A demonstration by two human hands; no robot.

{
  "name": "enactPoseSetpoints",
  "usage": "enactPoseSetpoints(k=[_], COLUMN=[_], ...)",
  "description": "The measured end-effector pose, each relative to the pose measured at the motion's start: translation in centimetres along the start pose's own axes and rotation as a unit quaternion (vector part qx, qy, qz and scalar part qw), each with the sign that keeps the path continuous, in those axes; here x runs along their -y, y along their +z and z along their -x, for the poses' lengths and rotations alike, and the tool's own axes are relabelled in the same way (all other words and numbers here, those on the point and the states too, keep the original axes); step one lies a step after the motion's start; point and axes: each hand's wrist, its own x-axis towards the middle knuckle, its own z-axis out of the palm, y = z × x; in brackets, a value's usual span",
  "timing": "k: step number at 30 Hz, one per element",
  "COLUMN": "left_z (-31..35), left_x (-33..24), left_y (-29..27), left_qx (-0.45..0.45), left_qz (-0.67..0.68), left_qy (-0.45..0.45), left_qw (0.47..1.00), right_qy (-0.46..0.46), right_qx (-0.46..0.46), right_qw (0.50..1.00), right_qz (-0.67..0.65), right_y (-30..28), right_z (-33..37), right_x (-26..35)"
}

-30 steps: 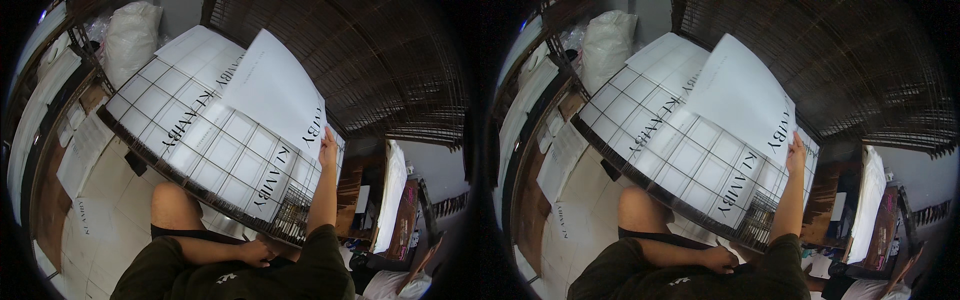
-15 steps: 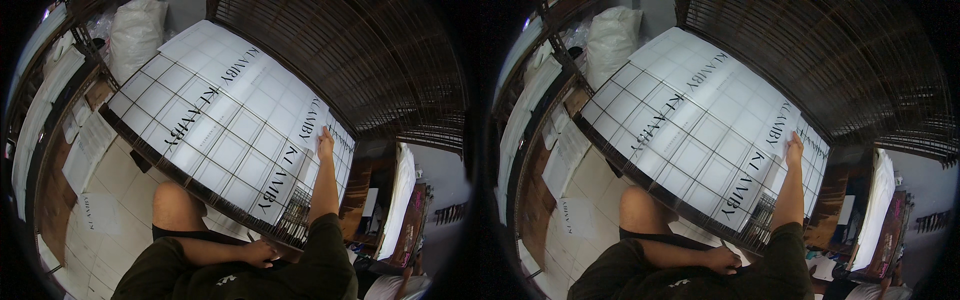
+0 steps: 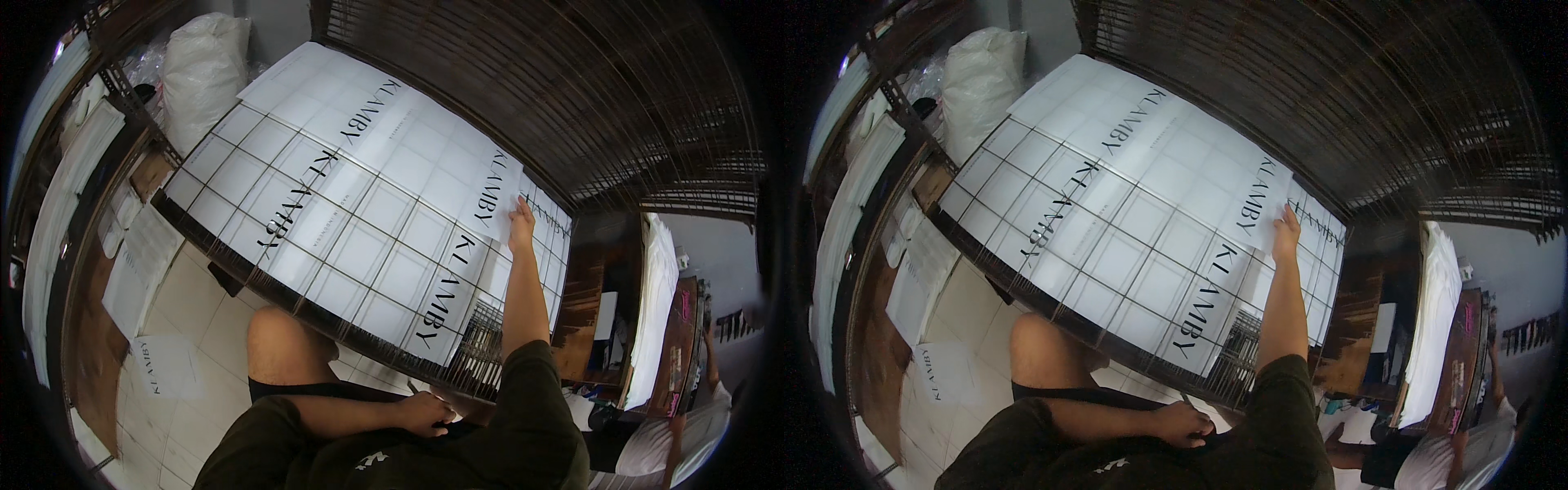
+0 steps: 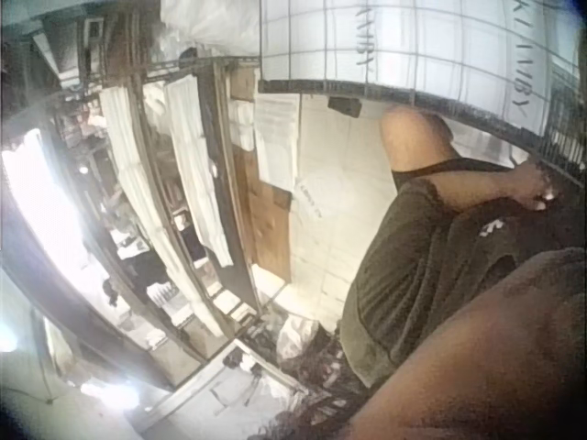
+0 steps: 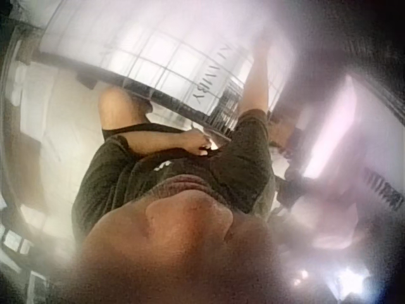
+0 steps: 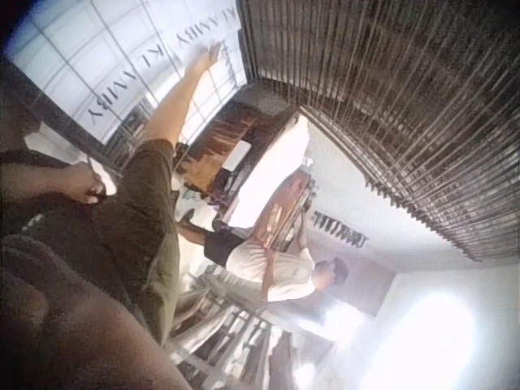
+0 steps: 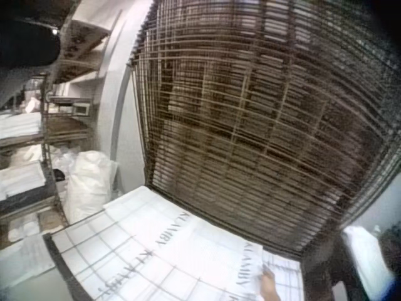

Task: The person repeatedly picks up white sheets of paper from a table and places them into a wire mesh bin. The sheets are handled one at a time and stacked neatly inside the bin.

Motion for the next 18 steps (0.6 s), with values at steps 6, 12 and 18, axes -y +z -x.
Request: enactPoseSetpoints(k=[6,12,18], left_z=[-0.2,-0.4,0.2], left_x=[-0.3,-0.4,-0.1], left_y=[-0.3,0.1,1.9], left_qx=[0.042,0.091,0.139], left_qz=[0.003,-0.035,-0.035], left_qy=[-0.048,-0.059,-0.099], left_qw=[0.998,0.993,0.985], right_qy=[-0.116,-0.353,-0.368], right_qx=[-0.082,-0.086,-0.388], right_qw=[0.979,0.846,0.629], right_qz=[0.143,0.390,0.564], right_y=[-1.0,-12.2,-29.1], right_z=[6.3,19.7,29.2], right_x=[4.1,10.3,16.2])
